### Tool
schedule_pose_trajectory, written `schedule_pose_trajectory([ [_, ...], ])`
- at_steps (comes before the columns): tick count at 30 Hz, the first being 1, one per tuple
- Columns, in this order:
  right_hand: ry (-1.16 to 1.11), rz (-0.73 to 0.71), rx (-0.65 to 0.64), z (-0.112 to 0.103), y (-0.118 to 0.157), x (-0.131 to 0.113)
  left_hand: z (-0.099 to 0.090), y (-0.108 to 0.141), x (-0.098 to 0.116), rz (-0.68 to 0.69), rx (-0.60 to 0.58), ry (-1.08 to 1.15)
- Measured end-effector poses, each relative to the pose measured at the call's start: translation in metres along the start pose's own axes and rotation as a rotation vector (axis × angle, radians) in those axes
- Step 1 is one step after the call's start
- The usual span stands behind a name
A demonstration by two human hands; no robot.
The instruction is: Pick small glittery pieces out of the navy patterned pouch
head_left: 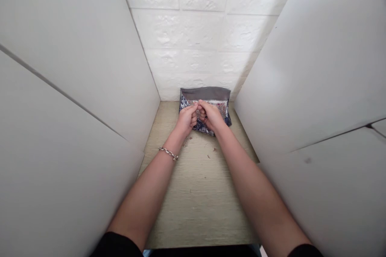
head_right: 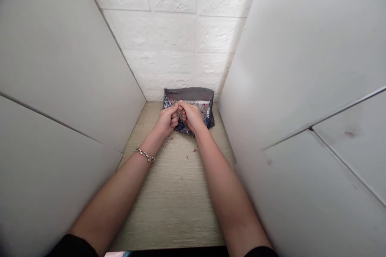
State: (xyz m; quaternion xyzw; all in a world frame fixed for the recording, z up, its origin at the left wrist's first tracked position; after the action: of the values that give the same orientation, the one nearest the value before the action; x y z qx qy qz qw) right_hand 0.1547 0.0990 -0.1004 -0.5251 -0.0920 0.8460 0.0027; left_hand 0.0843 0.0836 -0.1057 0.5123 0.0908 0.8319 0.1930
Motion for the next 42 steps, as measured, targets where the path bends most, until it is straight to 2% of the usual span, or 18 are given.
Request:
schedule_pose_trajectory([
  [9, 0.508, -0.186, -0.037, -0.007, -0.002, -0.023, -0.003, 0.0, -0.002, -0.014, 0.023, 0.002],
  [11, 0.563, -0.201, -0.056, -0.006, -0.002, -0.028, -0.003, -0.001, -0.002, -0.015, 0.017, 0.01],
  [16, 0.442, -0.176, -0.116, -0.002, -0.003, -0.029, -0.002, 0.0, 0.0, 0.004, 0.001, 0.033],
  [20, 0.299, -0.156, -0.07, -0.007, -0.005, -0.025, 0.002, 0.002, 0.001, 0.014, -0.022, -0.003],
  [25, 0.288, -0.148, -0.113, -0.012, -0.008, -0.019, 0.003, 0.003, 0.001, 0.014, -0.032, -0.018],
  [28, 0.277, -0.109, -0.132, -0.012, -0.006, -0.017, 0.003, 0.003, 0.001, 0.016, -0.028, -0.005],
  [34, 0.107, -0.016, -0.117, -0.009, -0.001, -0.016, 0.005, 0.005, 0.002, 0.009, -0.006, -0.045],
  [42, -0.028, 0.065, -0.086, -0.013, -0.003, -0.006, 0.006, 0.004, 0.0, 0.007, -0.04, -0.09],
])
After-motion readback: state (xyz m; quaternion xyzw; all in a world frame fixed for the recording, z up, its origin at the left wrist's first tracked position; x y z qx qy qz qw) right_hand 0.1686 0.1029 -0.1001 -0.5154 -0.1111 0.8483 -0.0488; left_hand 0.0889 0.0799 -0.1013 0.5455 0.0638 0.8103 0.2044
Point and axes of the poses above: each hand's wrist, its own y-axis away from the middle knuckle, its own z-axis out of the palm, x = y × z, the point moved 7 cm from there along -y, towards the middle knuckle, and after that the axes turned 14 degrees about -z, right-handed, at the moved point
